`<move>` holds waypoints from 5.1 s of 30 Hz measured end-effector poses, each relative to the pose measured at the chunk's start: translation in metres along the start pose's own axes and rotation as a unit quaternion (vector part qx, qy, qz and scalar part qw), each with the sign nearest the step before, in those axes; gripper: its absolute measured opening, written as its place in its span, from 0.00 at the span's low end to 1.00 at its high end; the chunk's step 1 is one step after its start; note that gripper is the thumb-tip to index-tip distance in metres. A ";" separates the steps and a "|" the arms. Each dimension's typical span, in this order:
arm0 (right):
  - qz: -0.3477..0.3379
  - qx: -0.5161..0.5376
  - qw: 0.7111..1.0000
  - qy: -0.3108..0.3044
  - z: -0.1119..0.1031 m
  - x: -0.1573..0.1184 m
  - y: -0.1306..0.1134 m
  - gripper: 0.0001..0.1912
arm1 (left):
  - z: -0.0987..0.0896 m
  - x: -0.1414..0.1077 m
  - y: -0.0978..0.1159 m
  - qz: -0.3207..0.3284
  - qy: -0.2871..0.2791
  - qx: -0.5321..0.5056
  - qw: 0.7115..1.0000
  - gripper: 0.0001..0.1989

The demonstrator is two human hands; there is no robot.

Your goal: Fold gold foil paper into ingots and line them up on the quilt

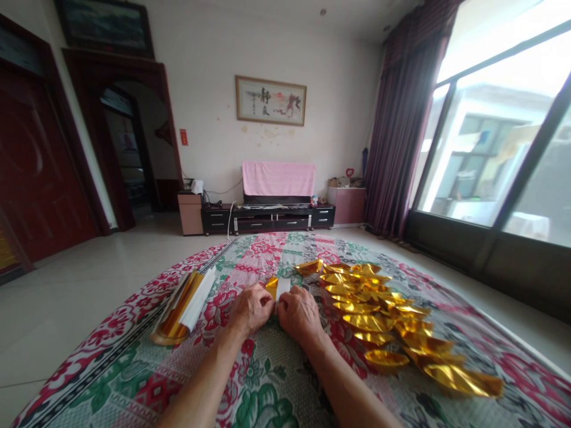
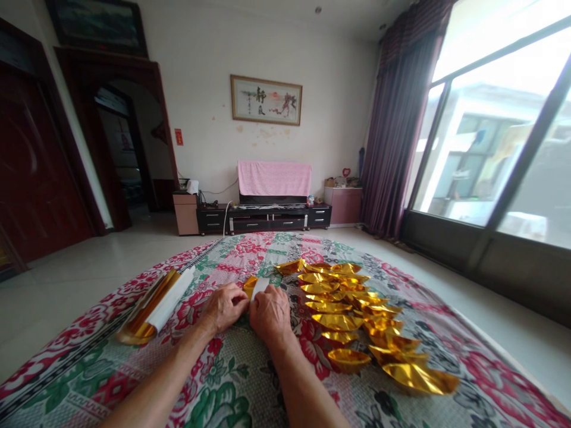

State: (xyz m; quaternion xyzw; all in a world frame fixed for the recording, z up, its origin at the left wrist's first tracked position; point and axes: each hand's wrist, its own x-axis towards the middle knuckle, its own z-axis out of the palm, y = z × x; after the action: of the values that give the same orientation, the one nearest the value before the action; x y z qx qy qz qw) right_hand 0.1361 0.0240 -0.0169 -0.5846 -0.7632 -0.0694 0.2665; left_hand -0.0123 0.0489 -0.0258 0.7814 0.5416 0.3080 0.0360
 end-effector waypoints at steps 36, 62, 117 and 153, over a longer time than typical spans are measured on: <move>-0.100 0.130 0.986 -0.037 0.000 0.000 0.009 0.09 | 0.011 0.009 -0.040 0.016 -0.039 -0.073 0.996 0.19; -0.083 0.087 0.993 -0.007 0.004 0.004 0.003 0.12 | 0.006 0.009 -0.034 0.002 -0.033 -0.070 0.997 0.13; 0.015 0.097 0.995 0.017 0.013 0.010 0.004 0.11 | 0.005 0.012 -0.014 -0.112 -0.044 -0.016 0.993 0.09; 0.035 0.113 0.993 0.004 0.015 0.009 0.002 0.05 | 0.003 0.012 -0.010 -0.127 -0.041 -0.008 0.991 0.09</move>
State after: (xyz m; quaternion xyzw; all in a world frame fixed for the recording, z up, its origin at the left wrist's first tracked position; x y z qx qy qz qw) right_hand 0.1316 0.0388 -0.0260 -0.5772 -0.7441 0.0243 0.3356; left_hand -0.0163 0.0637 -0.0266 0.7180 0.6320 0.2727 0.1037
